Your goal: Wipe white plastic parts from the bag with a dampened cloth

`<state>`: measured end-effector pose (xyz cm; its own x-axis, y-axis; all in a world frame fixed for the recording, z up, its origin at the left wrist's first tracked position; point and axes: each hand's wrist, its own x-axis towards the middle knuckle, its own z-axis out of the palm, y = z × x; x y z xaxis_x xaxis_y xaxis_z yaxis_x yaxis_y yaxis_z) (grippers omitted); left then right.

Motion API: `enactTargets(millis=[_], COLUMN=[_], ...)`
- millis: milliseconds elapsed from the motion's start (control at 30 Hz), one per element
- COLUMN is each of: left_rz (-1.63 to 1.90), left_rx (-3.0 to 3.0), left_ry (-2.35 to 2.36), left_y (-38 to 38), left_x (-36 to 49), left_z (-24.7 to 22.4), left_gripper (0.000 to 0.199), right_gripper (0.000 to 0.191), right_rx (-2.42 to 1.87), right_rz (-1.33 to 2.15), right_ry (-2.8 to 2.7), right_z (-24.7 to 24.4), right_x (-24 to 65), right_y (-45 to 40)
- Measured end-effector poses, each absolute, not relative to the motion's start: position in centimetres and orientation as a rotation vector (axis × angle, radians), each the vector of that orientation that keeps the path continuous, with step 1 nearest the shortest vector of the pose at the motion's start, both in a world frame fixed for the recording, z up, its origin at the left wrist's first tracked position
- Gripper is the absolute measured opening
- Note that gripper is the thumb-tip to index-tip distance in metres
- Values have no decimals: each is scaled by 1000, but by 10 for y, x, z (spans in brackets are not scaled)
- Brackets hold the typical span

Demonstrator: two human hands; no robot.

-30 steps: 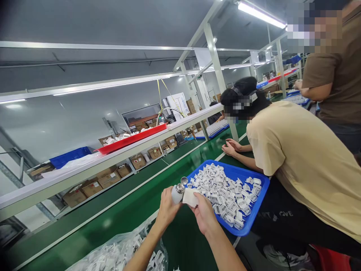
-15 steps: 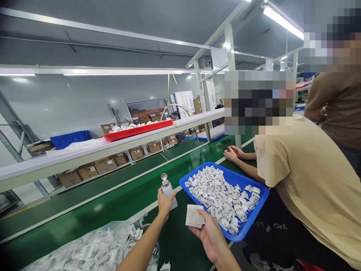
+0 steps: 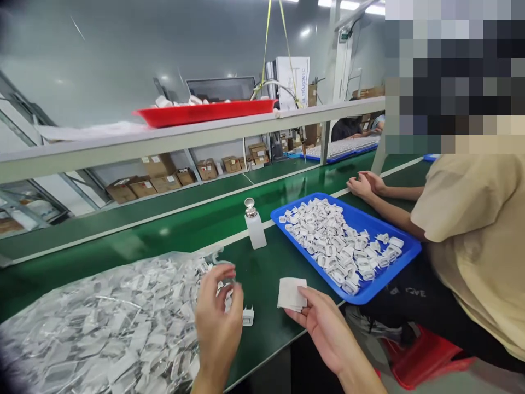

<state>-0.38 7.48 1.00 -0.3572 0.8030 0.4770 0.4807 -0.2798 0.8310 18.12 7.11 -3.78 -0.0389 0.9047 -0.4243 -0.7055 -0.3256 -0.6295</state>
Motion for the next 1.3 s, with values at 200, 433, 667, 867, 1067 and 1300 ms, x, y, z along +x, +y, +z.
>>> enactTargets(millis=[200, 433, 667, 867, 1067, 1300], left_rz=[1239, 996, 838, 759, 875, 898], left_rx=[1545, 1835, 1804, 1765, 1828, 1854], left_ry=[2058, 2240, 1718, 1578, 1510, 1547], left_y=[5, 35, 57, 62, 61, 62], left_x=[-39, -18, -17, -29, -27, -25], left_z=[-78, -94, -87, -92, -87, -91], left_gripper=[30, 38, 37, 34, 31, 23], right_gripper=[45, 59, 51, 45, 53, 53], right_rx=[-1093, -1260, -1420, -1600, -1224, -1224], right_rz=[1506, 1491, 1364, 901, 562, 642], right_ry=[-362, -381, -727, -1108, -1826, -1990], right_z=[-55, -83, -113, -103, -105, -101], right_x=[183, 170, 197, 187, 147, 141], right_y=[39, 30, 24, 21, 26, 37])
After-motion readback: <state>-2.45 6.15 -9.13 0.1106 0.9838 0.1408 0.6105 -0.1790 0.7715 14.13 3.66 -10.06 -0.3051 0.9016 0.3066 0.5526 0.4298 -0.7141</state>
